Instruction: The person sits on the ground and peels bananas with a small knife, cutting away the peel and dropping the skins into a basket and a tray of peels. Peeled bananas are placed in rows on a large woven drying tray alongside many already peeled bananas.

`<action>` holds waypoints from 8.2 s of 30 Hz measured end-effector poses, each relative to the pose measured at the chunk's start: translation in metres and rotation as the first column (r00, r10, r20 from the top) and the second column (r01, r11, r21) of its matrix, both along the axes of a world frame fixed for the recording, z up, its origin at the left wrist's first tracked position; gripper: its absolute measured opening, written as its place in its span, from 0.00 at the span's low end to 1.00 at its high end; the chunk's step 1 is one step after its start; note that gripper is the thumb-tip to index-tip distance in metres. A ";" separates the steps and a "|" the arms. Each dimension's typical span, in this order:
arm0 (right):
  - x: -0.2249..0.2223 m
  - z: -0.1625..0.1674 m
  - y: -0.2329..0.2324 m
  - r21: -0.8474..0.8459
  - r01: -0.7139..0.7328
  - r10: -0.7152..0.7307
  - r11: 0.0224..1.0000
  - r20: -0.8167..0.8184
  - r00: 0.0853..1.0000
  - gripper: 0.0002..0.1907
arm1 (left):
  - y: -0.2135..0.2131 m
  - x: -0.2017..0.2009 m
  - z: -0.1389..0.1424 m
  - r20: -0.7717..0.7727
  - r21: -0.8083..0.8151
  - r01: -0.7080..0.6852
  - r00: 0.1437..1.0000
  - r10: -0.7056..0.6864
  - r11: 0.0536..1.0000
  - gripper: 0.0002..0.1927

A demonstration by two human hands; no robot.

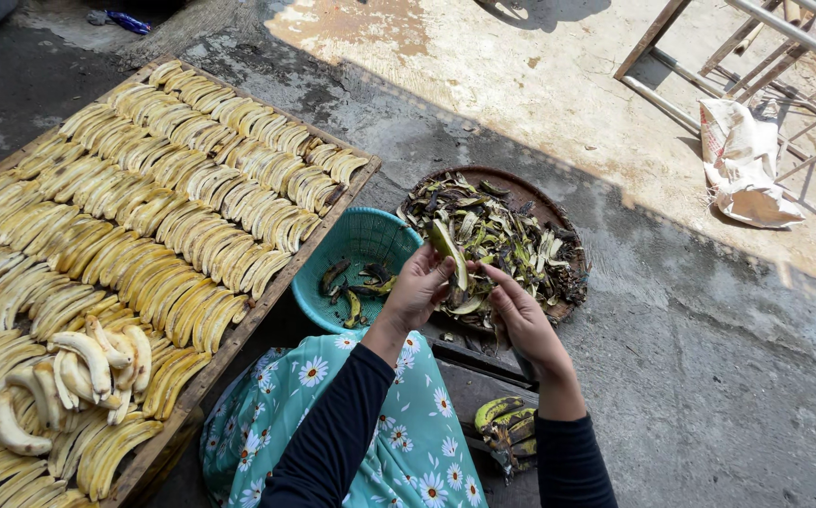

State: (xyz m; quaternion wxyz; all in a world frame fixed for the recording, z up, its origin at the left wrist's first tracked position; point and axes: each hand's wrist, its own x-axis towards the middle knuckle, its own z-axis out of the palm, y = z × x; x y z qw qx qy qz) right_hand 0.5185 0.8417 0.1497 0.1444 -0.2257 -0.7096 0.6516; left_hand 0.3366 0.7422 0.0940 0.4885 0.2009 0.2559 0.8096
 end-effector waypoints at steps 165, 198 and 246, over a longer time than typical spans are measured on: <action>-0.049 -0.002 0.004 -0.013 -0.226 0.225 0.974 0.172 0.959 0.08 | 0.020 -0.017 -0.045 0.252 0.030 -0.314 0.921 0.297 0.949 0.21; -0.006 -0.019 -0.096 -0.215 -0.191 0.151 0.958 -0.190 0.970 0.36 | 0.001 -0.022 -0.026 0.063 -0.346 -0.519 0.818 0.571 0.782 0.17; -0.059 -0.068 -0.076 0.125 -0.084 0.108 0.989 -0.195 0.975 0.27 | -0.004 -0.006 -0.021 0.396 -0.077 -0.382 0.836 0.380 0.921 0.15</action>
